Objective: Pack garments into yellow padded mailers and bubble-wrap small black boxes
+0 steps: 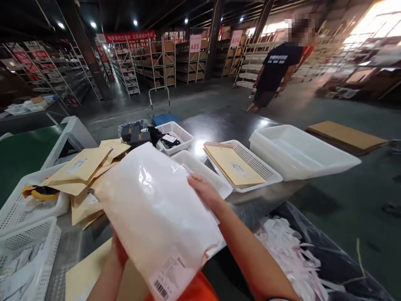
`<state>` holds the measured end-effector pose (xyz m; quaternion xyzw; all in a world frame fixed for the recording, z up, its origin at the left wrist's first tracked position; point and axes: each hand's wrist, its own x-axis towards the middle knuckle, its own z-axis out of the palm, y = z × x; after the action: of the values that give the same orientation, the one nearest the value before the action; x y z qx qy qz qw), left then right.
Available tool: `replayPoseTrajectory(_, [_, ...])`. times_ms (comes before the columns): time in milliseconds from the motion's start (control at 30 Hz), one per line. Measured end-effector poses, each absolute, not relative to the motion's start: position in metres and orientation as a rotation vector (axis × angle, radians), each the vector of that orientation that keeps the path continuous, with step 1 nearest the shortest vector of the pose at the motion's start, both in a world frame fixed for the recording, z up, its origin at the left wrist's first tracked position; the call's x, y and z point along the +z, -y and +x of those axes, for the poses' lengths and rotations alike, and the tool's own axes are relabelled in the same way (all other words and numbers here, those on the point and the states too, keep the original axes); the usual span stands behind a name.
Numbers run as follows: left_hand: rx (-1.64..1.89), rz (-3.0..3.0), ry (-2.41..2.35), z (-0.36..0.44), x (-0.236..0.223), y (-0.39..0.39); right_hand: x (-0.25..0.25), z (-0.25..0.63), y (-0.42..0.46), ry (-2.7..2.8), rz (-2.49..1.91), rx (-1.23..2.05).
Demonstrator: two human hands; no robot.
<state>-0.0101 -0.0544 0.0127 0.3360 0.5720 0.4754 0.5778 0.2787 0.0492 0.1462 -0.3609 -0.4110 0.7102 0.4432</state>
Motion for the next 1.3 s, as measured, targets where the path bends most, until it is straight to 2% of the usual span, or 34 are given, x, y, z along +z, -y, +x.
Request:
replayPoseTrajectory(133, [1.574, 0.458, -1.046, -0.028, 0.085, 0.041, 0.118, 0.252, -0.039, 0.89, -0.891, 1.764])
replayPoseTrajectory(233, [1.639, 0.291, -0.86, -0.042, 0.115, 0.032, 0.11, 0.245, -0.039, 0.834, -0.913, 1.739])
replayPoseTrajectory(400, [1.478, 0.168, -0.88, -0.05, 0.137, 0.019, 0.119, 0.24, -0.045, 0.808, -0.924, 1.785])
replayPoseTrajectory(767, [1.492, 0.275, -0.852, -0.055, 0.16, 0.033, 0.126, 0.252, -0.047, 1.099, -0.872, 1.877])
replayPoseTrajectory(833, [1.456, 0.339, -0.861, -0.052, 0.157, 0.043, 0.138, 0.251, -0.049, 1.186, -0.822, 1.794])
replayPoseTrajectory(967, [1.321, 0.437, -0.984, -0.044, 0.143, 0.06, 0.164, 0.239, -0.044, 1.288, -0.774, 1.358])
replayPoseTrajectory(1133, [1.6, 0.66, -1.192, -0.049, 0.131, 0.068, 0.172, 0.224, -0.023, 1.302, -0.821, 1.096])
replayPoseTrajectory(1300, [1.86, 0.661, -1.233, -0.052, 0.147, 0.063, 0.167, 0.221, -0.019, 1.378, -0.724, 0.872])
